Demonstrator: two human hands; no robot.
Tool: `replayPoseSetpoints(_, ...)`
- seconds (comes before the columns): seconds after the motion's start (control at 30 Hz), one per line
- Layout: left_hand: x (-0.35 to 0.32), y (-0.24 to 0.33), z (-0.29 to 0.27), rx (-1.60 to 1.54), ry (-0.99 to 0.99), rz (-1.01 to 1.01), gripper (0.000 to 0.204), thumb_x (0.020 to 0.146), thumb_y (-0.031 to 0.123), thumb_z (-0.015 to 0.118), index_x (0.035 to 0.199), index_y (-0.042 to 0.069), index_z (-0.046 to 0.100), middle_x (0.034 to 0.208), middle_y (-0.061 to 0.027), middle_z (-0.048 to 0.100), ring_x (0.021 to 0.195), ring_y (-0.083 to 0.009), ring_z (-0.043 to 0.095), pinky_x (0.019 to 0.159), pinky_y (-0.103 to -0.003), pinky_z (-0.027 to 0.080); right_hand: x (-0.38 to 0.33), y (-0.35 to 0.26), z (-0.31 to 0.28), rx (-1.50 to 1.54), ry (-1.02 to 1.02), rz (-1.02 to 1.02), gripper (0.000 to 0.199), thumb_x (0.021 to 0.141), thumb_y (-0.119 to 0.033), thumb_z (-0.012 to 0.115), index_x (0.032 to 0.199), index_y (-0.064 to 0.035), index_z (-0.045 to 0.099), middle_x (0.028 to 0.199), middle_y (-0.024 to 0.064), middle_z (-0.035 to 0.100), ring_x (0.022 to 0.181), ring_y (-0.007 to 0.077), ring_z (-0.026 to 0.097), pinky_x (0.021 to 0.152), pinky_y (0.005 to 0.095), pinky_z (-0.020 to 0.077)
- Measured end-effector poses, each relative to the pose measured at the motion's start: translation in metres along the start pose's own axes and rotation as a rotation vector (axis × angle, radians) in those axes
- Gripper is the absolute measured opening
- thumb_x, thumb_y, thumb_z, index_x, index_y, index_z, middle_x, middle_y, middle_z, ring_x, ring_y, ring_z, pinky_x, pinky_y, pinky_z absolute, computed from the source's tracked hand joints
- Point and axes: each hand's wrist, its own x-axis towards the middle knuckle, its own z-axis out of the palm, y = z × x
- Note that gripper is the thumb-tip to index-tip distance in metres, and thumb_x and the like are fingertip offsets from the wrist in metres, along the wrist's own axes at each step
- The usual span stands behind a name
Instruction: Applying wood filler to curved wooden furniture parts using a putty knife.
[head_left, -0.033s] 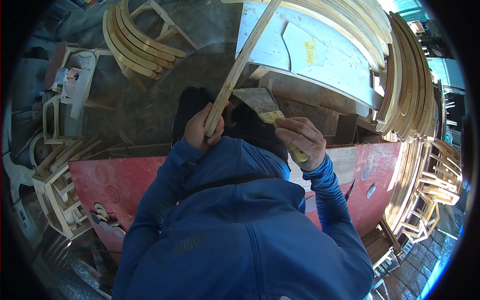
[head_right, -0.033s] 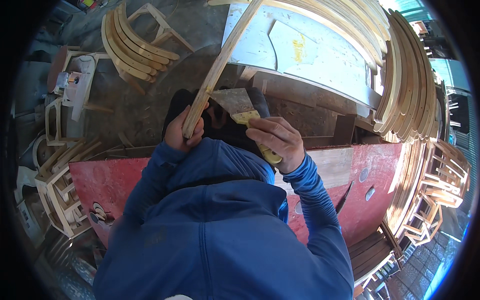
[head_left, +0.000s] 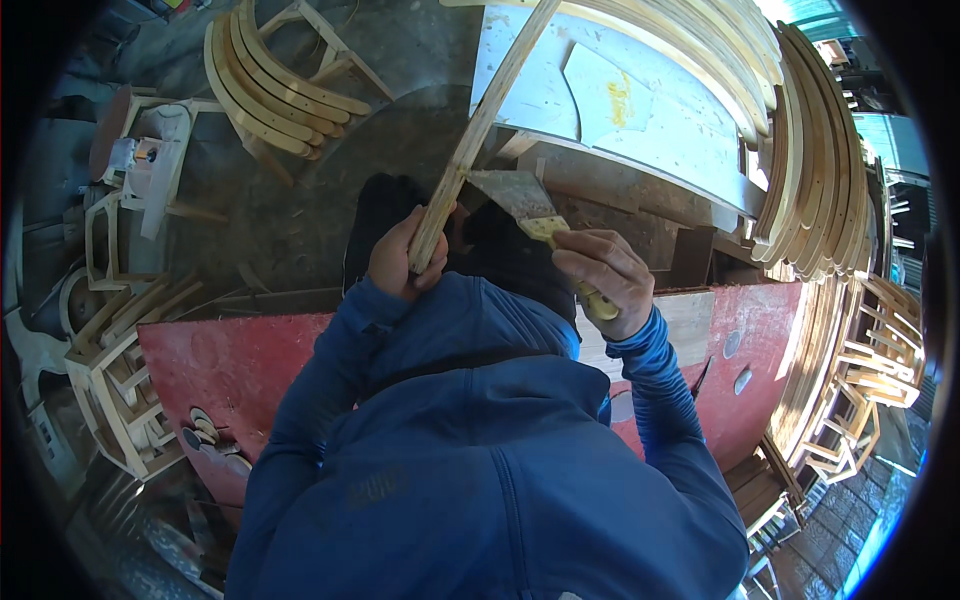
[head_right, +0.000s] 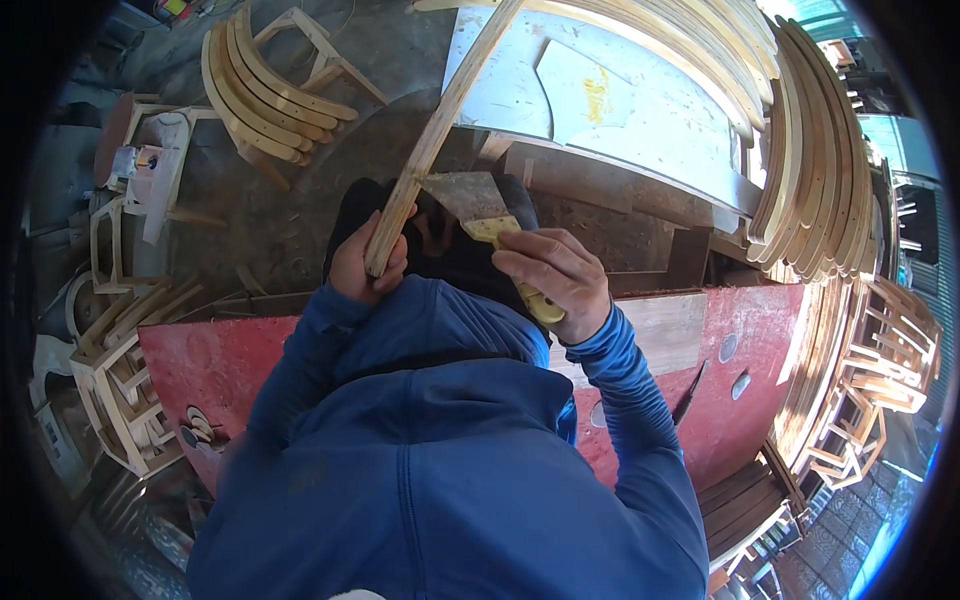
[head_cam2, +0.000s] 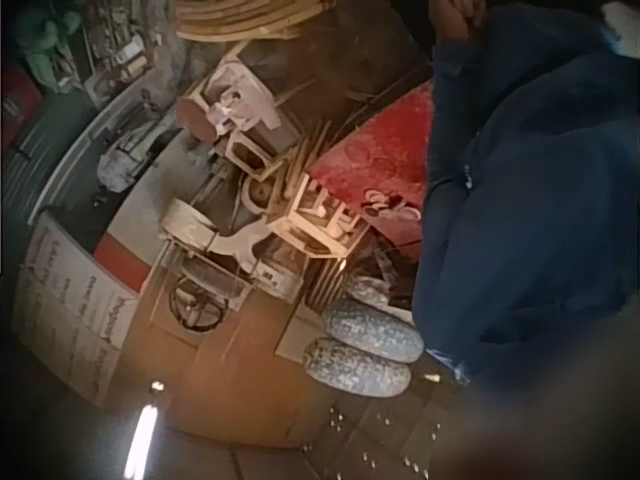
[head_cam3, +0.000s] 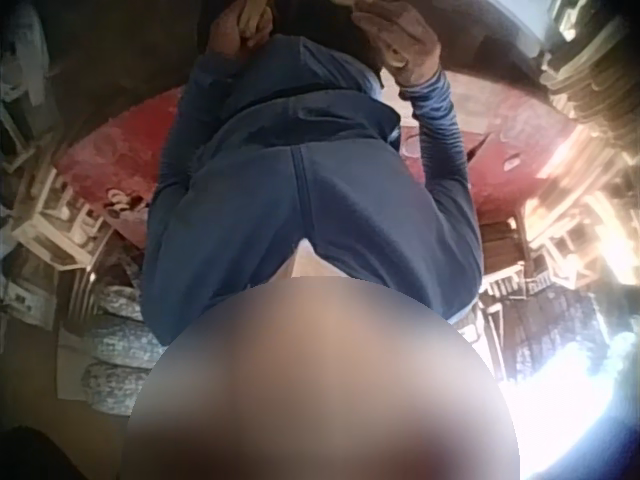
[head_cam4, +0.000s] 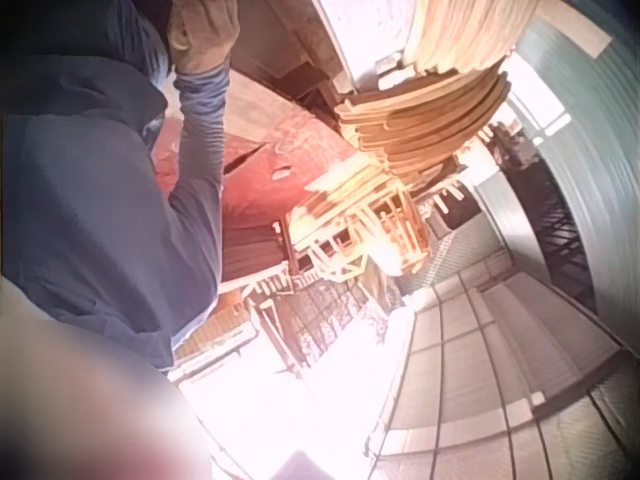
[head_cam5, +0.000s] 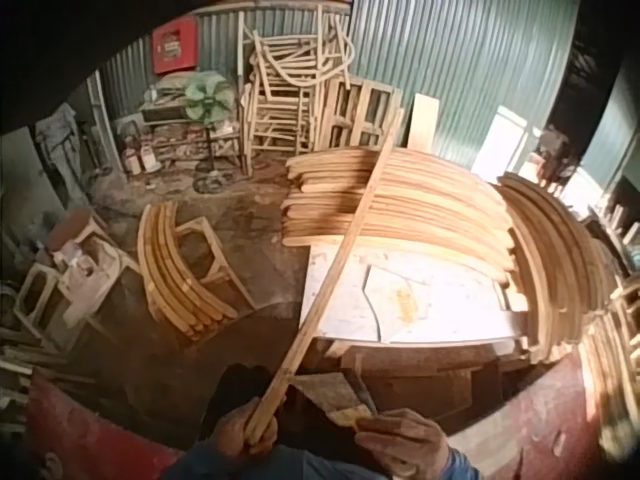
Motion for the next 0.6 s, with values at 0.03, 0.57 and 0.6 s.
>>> replayPoseSetpoints(0.03,0.000,0.000,0.001,0.028,0.030,0.017,0.050,0.109,0.044,0.030,0.127,0.006,0.055,0.063,-0.0025,0.050,0.039,-0.0099,0.037,0.038,-0.026,0.030,0.004,-0.001,-0.001,-0.024,0.010,0.007,0.035,0.068,-0.006,0.076,0.103,-0.0029,0.073,0.114,0.0149,0.069,0.098,0.0324,0.069,0.082,0.0374,0.0572)
replayPoseSetpoints(0.57,-0.005,0.001,0.011,0.098,0.060,0.031,0.053,0.109,0.045,0.030,0.139,0.005,0.048,0.066,-0.0023,0.048,0.041,-0.0094,0.036,0.040,-0.025,0.030,0.032,-0.026,-0.012,-0.018,-0.040,0.009,0.037,0.072,-0.005,0.072,0.109,-0.0002,0.070,0.111,0.0162,0.069,0.097,0.0311,0.069,0.080,0.0387,0.0582)
replayPoseSetpoints(0.6,-0.006,0.001,0.011,0.111,0.069,0.045,0.051,0.109,0.045,0.030,0.131,0.005,0.052,0.065,-0.0024,0.048,0.040,-0.0097,0.036,0.040,-0.025,0.030,0.034,-0.027,-0.010,-0.024,-0.038,0.005,0.037,0.072,-0.005,0.072,0.109,-0.0002,0.070,0.111,0.0162,0.069,0.097,0.0311,0.069,0.080,0.0387,0.0582)
